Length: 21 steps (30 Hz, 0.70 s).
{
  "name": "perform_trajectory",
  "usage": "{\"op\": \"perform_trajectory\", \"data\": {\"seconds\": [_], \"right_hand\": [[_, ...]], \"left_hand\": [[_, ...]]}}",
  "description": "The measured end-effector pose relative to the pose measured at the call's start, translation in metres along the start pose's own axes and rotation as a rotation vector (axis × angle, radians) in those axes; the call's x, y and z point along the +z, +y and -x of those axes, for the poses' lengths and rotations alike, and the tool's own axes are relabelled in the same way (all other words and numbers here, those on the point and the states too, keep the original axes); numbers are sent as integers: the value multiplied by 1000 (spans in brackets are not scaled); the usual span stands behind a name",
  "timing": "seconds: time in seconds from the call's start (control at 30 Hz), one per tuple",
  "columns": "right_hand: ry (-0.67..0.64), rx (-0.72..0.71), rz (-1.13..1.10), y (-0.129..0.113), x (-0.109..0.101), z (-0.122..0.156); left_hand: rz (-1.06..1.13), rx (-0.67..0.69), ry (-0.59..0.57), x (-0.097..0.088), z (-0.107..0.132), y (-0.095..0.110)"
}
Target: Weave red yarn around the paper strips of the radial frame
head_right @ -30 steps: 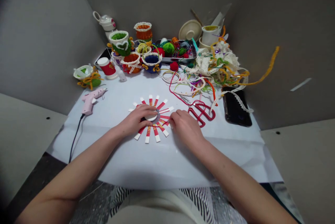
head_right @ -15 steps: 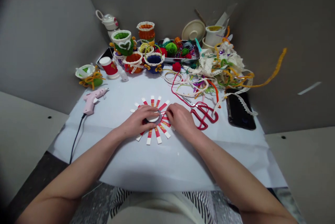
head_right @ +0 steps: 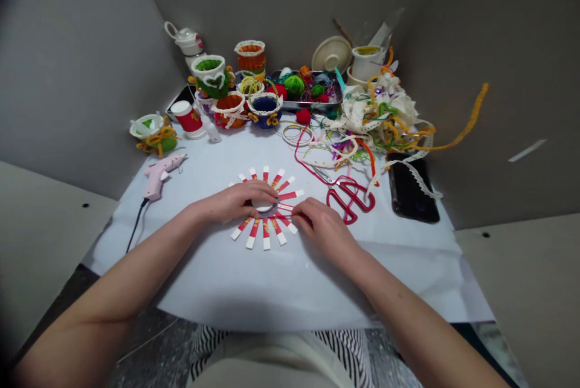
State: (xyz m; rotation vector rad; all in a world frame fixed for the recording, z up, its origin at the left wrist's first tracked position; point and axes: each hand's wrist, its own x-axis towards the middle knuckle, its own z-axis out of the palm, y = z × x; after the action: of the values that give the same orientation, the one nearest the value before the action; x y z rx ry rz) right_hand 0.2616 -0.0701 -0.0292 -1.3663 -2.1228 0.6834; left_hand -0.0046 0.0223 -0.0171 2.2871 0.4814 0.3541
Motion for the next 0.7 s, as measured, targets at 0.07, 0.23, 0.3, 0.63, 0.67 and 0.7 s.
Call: {"op": "perform_trajectory", "data": {"seconds": [0.07,0.23,0.3,0.63,0.67,0.7], "right_hand": [[12,-17,-6,-5,1,13],[77,-111,110,-15,11,43],[98,-144,175,-15,18,52],[54,-29,307,-8,13,47],[51,-11,299,-7,10,42],[49,-1,286,-6,8,36]], "left_hand": [[8,-8,0,-2,1,-1],[4,-14,21,2,4,-5],[14,-1,29,3,5,-6],[60,10,50,4,5,-8],[57,4,50,4,5,-8],[50,-2,48,5,6,-9]]}}
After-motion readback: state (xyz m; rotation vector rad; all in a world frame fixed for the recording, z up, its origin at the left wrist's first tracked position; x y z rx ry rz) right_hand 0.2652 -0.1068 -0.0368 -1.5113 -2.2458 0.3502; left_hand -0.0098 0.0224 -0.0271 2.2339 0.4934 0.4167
